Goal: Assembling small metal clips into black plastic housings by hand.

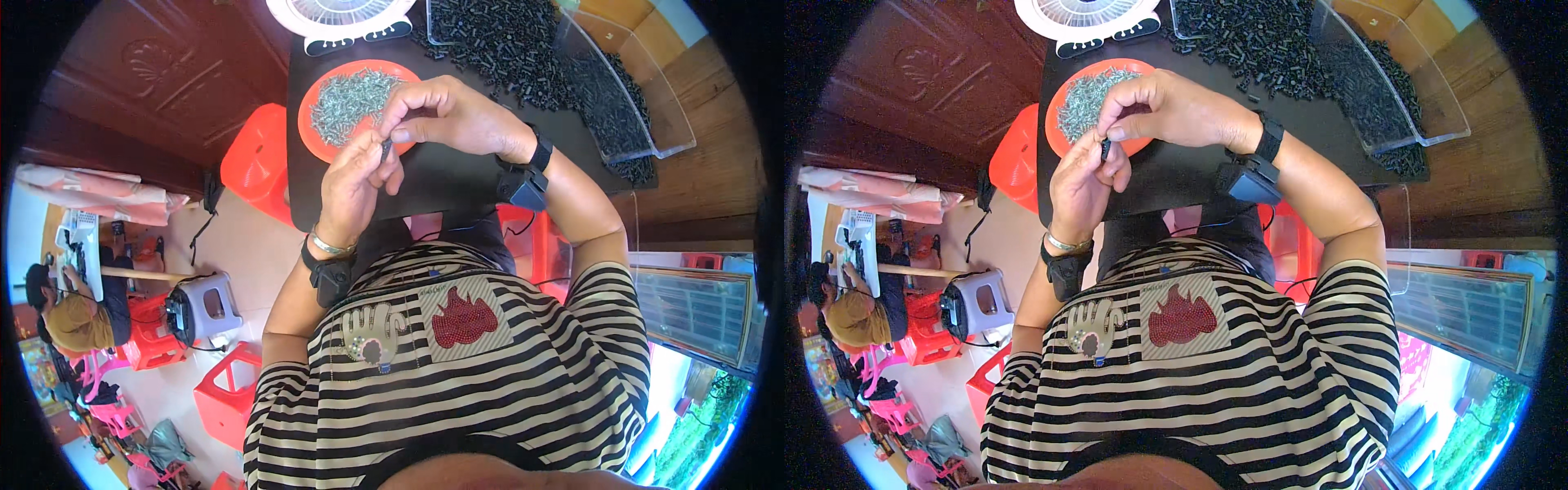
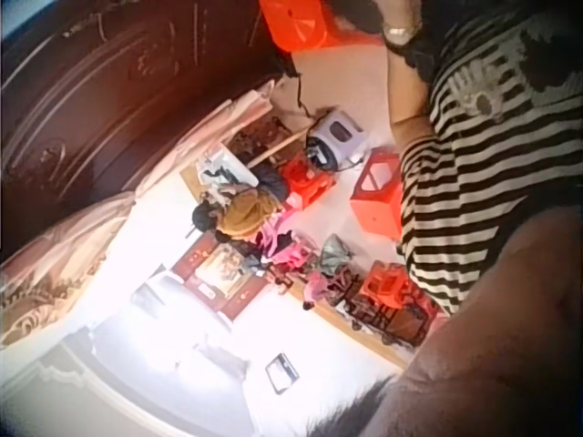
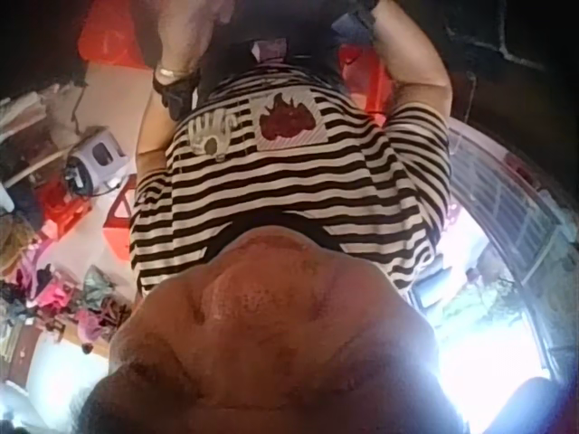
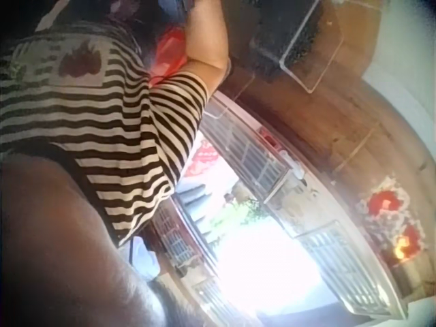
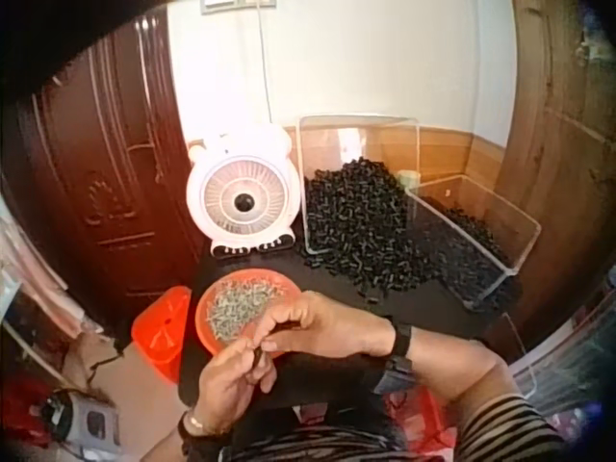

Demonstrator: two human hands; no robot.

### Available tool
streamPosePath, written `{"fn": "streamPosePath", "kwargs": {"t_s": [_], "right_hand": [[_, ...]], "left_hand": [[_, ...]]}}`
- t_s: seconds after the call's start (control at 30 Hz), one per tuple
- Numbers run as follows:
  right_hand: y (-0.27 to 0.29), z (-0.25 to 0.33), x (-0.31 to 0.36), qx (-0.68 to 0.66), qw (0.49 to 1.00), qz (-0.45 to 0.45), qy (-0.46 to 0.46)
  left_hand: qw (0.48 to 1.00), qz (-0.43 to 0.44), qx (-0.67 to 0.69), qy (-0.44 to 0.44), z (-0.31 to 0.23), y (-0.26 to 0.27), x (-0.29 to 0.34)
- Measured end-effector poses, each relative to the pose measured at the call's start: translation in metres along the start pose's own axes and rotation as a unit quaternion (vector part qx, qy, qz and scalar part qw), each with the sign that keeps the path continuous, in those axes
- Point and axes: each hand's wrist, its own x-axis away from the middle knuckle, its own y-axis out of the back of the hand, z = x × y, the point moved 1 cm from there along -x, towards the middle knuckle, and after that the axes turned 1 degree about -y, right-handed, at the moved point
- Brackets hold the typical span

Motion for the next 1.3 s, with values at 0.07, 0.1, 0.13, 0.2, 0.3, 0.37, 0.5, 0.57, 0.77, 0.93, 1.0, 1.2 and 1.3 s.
{"fn": "streamPosePath", "kwargs": {"t_s": [0.07, 0.1, 0.13, 0.2, 0.3, 0.37, 0.5, 0.57, 0.77, 0.93, 1.0, 1.2, 1.3], "right_hand": [[-0.002, 0.002, 0.000, 0.052, 0.998, -0.009, 0.031], [-0.002, 0.003, 0.000, 0.052, 0.998, -0.009, 0.030], [-0.002, 0.004, 0.000, 0.085, 0.994, -0.009, 0.065], [-0.002, 0.008, -0.001, 0.117, 0.988, -0.008, 0.098], [-0.002, 0.011, -0.003, 0.153, 0.980, 0.007, 0.128], [-0.001, 0.011, -0.006, 0.216, 0.953, 0.040, 0.209], [-0.001, 0.002, -0.007, 0.156, 0.968, 0.059, 0.187], [-0.006, 0.000, -0.002, 0.035, 0.998, -0.060, -0.004], [-0.024, -0.004, 0.004, 0.217, 0.958, -0.167, 0.092], [-0.028, -0.006, -0.001, 0.339, 0.908, -0.190, 0.158], [-0.029, -0.008, -0.001, 0.342, 0.908, -0.188, 0.154], [-0.033, -0.018, 0.003, 0.388, 0.889, -0.188, 0.156], [-0.035, -0.016, 0.003, 0.392, 0.879, -0.199, 0.186]], "left_hand": [[1.000, 0.000, 0.009, -0.001, 0.001, 0.000, 0.001], [1.000, -0.003, 0.023, -0.001, 0.002, -0.001, 0.000], [0.999, -0.006, 0.038, -0.001, 0.002, -0.001, 0.000], [0.998, 0.007, 0.065, 0.018, 0.001, -0.002, -0.001], [0.987, 0.044, 0.145, 0.055, 0.007, 0.002, 0.000], [0.975, 0.069, 0.198, 0.074, 0.011, 0.005, 0.001], [0.979, 0.039, 0.194, 0.049, 0.008, -0.002, 0.004], [0.987, -0.023, 0.156, 0.019, 0.006, -0.004, 0.002], [0.994, -0.085, 0.031, -0.053, 0.004, 0.003, -0.004], [0.995, -0.092, -0.009, -0.032, 0.011, 0.008, -0.006], [0.995, -0.090, -0.005, -0.041, 0.016, 0.009, -0.007], [0.994, -0.092, 0.034, -0.050, 0.017, -0.001, -0.008], [0.991, -0.118, 0.032, -0.047, 0.018, -0.001, -0.008]]}}
